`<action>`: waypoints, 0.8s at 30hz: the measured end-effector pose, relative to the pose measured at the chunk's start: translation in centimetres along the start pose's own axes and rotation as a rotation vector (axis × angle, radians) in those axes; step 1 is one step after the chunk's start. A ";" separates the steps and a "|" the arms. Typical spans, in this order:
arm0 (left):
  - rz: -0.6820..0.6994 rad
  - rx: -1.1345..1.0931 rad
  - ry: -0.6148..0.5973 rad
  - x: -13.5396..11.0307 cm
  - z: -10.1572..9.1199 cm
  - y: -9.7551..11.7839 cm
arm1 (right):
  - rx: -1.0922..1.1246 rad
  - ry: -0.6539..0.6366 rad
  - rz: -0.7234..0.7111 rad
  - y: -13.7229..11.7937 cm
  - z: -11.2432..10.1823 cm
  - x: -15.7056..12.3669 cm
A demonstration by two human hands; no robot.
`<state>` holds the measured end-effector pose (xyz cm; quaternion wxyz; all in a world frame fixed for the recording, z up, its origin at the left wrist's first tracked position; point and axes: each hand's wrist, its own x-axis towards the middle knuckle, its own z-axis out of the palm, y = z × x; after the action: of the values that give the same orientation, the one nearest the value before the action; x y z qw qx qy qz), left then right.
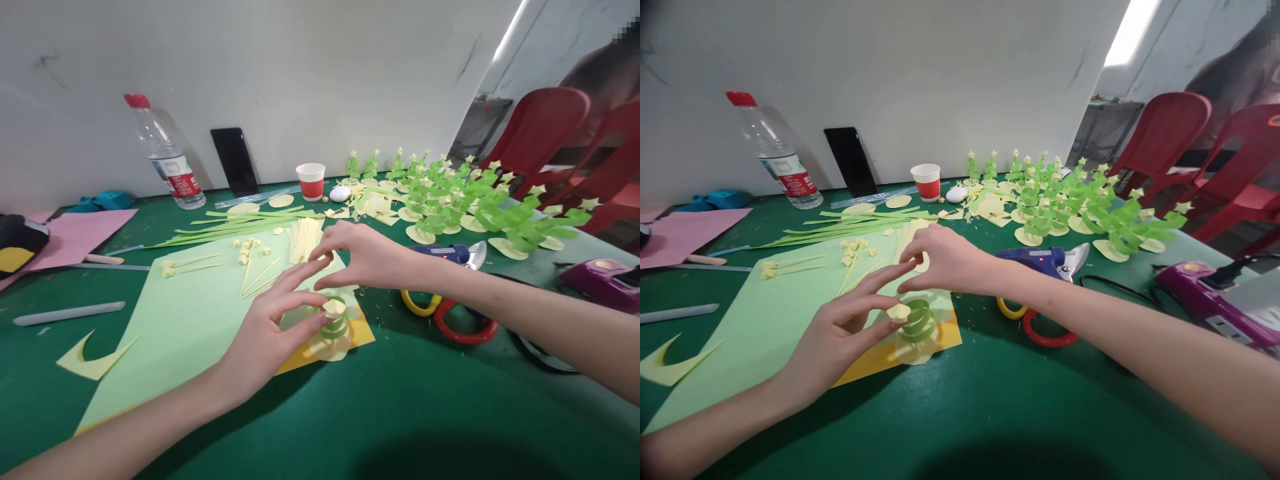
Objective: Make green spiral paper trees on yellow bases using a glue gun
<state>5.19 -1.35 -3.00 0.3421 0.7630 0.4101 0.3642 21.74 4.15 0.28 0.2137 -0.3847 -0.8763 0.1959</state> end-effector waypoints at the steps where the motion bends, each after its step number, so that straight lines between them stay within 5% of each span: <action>1: 0.001 -0.003 -0.001 0.0 0.0 0.0 | 0.054 -0.020 0.038 -0.1 0.2 0.1; 8: 0.032 0.046 0.001 -0.1 0.0 -0.2 | 0.191 -0.031 0.212 0.3 0.1 0.3; 18: 0.033 0.053 0.017 -0.2 0.0 -0.3 | -0.098 0.336 0.368 2.9 -4.1 0.6; 24: 0.049 0.055 0.019 -0.2 0.0 -0.5 | -0.237 0.235 0.338 4.2 -4.8 0.4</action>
<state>4.93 -1.32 -3.45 0.3082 0.7784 0.4045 0.3681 26.48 7.98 2.25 0.2316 -0.5686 -0.7854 0.0785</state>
